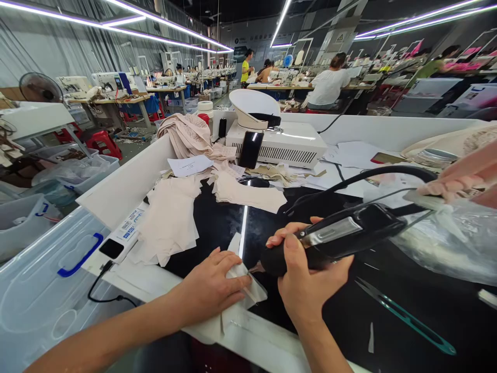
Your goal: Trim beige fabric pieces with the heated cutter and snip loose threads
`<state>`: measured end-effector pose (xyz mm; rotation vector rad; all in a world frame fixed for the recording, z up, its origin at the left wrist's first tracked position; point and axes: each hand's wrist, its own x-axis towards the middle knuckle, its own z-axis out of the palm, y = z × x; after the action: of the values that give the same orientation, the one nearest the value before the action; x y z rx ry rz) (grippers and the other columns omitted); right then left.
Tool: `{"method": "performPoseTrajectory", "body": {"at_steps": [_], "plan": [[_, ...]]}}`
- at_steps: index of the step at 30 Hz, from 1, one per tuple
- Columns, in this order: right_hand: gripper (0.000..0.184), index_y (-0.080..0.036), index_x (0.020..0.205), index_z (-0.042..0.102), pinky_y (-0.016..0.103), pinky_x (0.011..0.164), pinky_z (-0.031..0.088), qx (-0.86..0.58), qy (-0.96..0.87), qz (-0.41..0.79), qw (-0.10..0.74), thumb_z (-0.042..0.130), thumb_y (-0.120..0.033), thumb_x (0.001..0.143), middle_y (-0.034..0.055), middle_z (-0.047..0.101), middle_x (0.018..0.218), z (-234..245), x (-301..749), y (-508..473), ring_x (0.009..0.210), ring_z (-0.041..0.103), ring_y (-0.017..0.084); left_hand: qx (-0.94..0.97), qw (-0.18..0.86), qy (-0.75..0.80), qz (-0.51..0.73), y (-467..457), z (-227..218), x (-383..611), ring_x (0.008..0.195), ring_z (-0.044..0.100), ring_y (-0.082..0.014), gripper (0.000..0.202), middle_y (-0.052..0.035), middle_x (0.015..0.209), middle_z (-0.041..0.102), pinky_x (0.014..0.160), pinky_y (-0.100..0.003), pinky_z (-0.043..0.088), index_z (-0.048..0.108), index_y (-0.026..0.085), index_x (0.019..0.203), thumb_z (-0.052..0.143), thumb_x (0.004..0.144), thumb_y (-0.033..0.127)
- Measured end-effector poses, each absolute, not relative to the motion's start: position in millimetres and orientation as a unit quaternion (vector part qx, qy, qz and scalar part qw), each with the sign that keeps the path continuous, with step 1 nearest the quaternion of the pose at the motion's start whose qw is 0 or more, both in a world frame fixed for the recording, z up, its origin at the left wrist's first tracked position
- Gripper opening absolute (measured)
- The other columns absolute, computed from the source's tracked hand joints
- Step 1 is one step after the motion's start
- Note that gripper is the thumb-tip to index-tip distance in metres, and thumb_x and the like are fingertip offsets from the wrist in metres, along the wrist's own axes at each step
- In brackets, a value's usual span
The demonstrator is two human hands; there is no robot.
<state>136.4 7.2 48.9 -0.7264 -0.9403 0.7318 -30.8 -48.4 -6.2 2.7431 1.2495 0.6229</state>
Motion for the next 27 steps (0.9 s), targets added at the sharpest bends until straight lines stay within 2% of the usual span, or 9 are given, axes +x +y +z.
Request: {"method": "performPoseTrajectory", "body": {"at_steps": [7, 11, 17, 20, 24, 27], "plan": [[0.043, -0.027, 0.113, 0.058, 0.030, 0.060, 0.058, -0.329, -0.414, 0.341, 0.777, 0.088, -0.026, 0.081, -0.0087, 0.070, 0.078, 52.9, 131.6, 11.5, 0.059, 0.065, 0.012, 0.890, 0.031, 0.399, 0.218, -47.2, -6.3, -30.1, 0.131, 0.063, -0.0304, 0.025, -0.0147, 0.132, 0.064, 0.114, -0.057, 0.053, 0.068, 0.023, 0.130, 0.064, 0.106, 0.032], [0.042, -0.027, 0.113, 0.058, 0.030, 0.060, 0.058, -0.320, -0.434, 0.336, 0.772, 0.086, -0.022, 0.082, -0.0092, 0.070, 0.078, 50.9, 126.4, 16.5, 0.058, 0.065, 0.012, 0.886, 0.036, 0.407, 0.220, -48.2, -9.7, -29.5, 0.130, 0.064, -0.0318, 0.027, -0.0144, 0.134, 0.064, 0.113, -0.059, 0.053, 0.068, 0.023, 0.131, 0.067, 0.105, 0.031], [0.039, -0.027, 0.113, 0.060, 0.029, 0.061, 0.059, -0.330, -0.439, 0.342, 0.762, 0.084, -0.019, 0.083, -0.0088, 0.071, 0.078, 51.0, 130.5, 9.6, 0.058, 0.065, 0.011, 0.884, 0.025, 0.413, 0.218, -66.4, -8.4, -20.7, 0.134, 0.062, -0.0361, 0.043, -0.0185, 0.139, 0.063, 0.115, -0.061, 0.053, 0.064, 0.018, 0.137, 0.075, 0.100, 0.036], [0.040, -0.026, 0.112, 0.060, 0.029, 0.060, 0.059, -0.319, -0.439, 0.349, 0.764, 0.084, -0.017, 0.082, -0.0083, 0.071, 0.079, 52.4, 134.7, 2.7, 0.059, 0.066, 0.012, 0.882, 0.029, 0.416, 0.219, -71.5, -1.2, -19.0, 0.134, 0.063, -0.0342, 0.043, -0.0185, 0.140, 0.065, 0.115, -0.055, 0.054, 0.061, 0.015, 0.139, 0.069, 0.103, 0.038], [0.041, -0.026, 0.112, 0.060, 0.030, 0.060, 0.059, -0.319, -0.435, 0.351, 0.765, 0.084, -0.016, 0.080, -0.0080, 0.071, 0.078, 52.7, 135.9, 0.5, 0.059, 0.066, 0.012, 0.891, 0.024, 0.384, 0.242, -58.6, 4.3, -25.9, 0.125, 0.067, -0.0267, 0.027, -0.0149, 0.127, 0.071, 0.118, -0.045, 0.052, 0.066, 0.011, 0.125, 0.056, 0.111, 0.031], [0.041, -0.026, 0.112, 0.060, 0.030, 0.059, 0.059, -0.325, -0.431, 0.346, 0.767, 0.085, -0.018, 0.080, -0.0082, 0.071, 0.078, 52.9, 134.2, 1.9, 0.058, 0.066, 0.012, 0.909, 0.022, 0.344, 0.236, -43.2, 1.9, -35.2, 0.116, 0.070, -0.0230, 0.023, -0.0118, 0.120, 0.073, 0.117, -0.041, 0.053, 0.068, 0.012, 0.119, 0.053, 0.112, 0.029]]}}
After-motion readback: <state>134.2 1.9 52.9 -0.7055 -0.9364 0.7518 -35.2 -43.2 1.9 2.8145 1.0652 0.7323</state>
